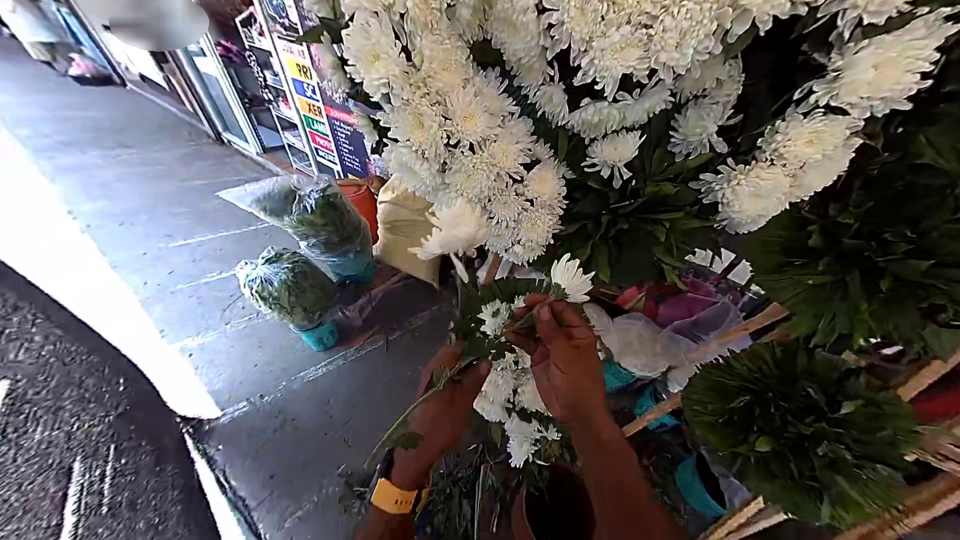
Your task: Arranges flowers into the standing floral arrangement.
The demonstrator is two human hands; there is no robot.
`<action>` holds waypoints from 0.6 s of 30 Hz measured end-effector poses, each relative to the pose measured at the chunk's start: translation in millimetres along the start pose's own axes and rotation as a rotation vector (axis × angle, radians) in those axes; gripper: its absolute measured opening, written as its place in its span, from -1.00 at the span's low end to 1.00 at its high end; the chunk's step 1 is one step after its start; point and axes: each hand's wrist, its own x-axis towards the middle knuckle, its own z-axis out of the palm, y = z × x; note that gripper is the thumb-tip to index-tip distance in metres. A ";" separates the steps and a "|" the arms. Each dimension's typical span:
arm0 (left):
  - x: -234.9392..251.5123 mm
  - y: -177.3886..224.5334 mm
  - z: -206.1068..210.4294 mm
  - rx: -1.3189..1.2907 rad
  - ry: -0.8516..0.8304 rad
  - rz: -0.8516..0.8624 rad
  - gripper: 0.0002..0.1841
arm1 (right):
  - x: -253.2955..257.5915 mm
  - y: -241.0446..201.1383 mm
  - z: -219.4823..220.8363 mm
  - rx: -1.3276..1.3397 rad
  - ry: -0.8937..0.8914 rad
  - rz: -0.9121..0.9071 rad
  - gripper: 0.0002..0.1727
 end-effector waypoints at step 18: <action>-11.8 7.8 38.5 -0.227 -0.035 0.123 -0.68 | 2.8 -18.8 -41.3 -0.398 -0.291 0.010 -0.74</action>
